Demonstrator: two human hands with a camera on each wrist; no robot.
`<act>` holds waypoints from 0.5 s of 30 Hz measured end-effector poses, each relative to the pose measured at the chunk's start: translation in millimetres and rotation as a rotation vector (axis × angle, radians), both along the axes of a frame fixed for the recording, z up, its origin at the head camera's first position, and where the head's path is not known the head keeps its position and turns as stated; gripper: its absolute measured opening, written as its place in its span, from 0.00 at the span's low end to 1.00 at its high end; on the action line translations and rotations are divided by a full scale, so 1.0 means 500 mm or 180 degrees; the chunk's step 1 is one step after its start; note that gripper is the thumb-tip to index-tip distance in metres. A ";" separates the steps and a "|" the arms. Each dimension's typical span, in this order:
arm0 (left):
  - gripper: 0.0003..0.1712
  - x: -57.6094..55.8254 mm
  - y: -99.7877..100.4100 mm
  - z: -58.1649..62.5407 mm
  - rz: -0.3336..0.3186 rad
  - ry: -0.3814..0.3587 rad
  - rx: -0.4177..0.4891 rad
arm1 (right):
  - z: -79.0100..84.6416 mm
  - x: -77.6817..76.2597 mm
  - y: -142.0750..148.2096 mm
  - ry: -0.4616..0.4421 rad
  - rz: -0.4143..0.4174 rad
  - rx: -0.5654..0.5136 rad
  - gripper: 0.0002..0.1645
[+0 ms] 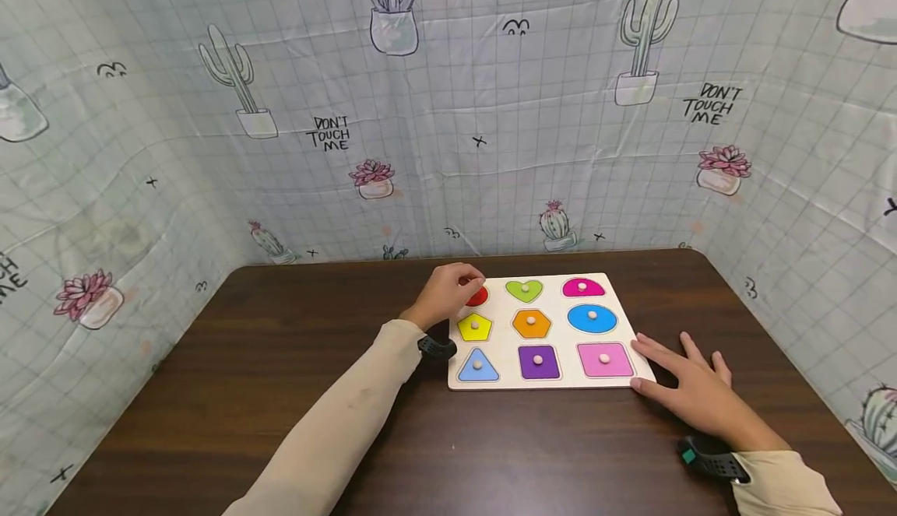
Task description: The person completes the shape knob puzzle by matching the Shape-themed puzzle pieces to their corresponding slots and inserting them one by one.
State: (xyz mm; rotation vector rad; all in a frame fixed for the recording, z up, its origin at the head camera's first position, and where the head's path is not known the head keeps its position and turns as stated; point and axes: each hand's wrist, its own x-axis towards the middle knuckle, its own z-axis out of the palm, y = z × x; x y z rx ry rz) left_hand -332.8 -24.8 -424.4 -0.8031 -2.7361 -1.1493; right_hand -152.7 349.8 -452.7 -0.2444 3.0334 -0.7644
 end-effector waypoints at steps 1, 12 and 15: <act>0.12 0.001 -0.007 0.000 0.0005 0.0004 0.0027 | 0.000 -0.001 -0.001 0.0004 -0.0002 0.0008 0.43; 0.10 0.014 -0.084 -0.008 0.0164 -0.0036 0.0201 | 0.000 -0.002 -0.004 -0.0028 0.0007 0.0024 0.43; 0.12 0.020 -0.102 -0.012 0.0211 -0.0111 0.0251 | -0.001 -0.004 -0.006 -0.0028 0.0009 0.0044 0.43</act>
